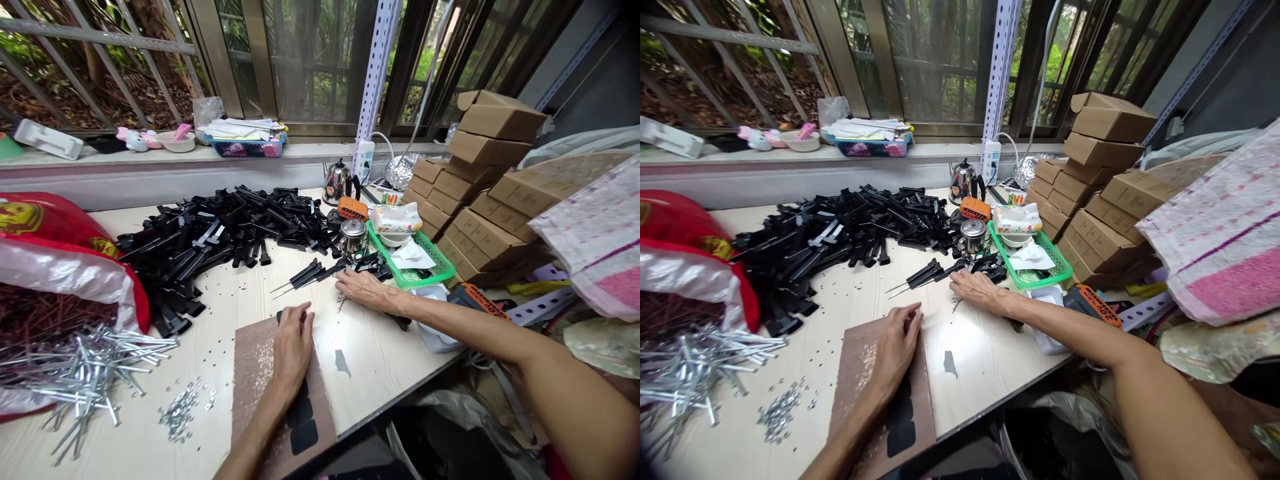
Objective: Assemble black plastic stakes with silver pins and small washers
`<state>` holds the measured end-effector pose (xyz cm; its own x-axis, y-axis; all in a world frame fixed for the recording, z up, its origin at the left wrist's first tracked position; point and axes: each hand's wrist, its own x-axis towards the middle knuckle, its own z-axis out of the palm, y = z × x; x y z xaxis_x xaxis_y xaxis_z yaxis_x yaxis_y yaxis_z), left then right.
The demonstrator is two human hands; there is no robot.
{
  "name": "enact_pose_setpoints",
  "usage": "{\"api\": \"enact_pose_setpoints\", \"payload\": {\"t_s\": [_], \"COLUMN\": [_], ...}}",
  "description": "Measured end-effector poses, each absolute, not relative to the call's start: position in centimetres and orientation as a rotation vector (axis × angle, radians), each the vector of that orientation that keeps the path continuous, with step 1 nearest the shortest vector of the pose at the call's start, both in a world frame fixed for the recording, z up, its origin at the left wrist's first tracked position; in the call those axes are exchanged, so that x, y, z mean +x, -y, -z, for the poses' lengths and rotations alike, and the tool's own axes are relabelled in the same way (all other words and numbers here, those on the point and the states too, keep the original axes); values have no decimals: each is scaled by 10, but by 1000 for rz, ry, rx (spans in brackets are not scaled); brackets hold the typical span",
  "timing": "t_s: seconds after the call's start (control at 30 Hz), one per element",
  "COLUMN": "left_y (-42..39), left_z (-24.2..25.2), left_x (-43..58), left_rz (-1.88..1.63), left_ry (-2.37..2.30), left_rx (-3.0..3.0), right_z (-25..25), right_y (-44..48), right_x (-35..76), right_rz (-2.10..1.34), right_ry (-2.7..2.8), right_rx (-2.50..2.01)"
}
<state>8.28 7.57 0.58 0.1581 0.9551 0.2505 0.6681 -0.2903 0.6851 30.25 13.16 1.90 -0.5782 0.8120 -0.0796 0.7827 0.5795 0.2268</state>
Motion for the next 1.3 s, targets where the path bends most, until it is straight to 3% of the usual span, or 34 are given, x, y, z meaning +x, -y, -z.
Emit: {"api": "enact_pose_setpoints", "payload": {"t_s": [0.3,0.4,0.6,1.07,1.3], "left_y": [-150,-160,-170,-168,-167], "left_z": [-4,4,11,11,14], "left_x": [119,121,112,110,111], "left_rz": [-352,-266,-210,-262,-287], "left_ry": [-1799,-1833,-1904,-2030,-1990], "left_rx": [2430,2461,2465,2371,2416], "right_z": [-68,-79,-53,-32,-58], "right_y": [-154,-157,-159,-178,-170], "right_x": [320,317,304,268,278], "right_rz": [-500,-398,63,128,124], "right_ry": [-2711,-2633,-2376,-2206,-2290], "right_rx": [1975,1990,1657,1720,1832]}}
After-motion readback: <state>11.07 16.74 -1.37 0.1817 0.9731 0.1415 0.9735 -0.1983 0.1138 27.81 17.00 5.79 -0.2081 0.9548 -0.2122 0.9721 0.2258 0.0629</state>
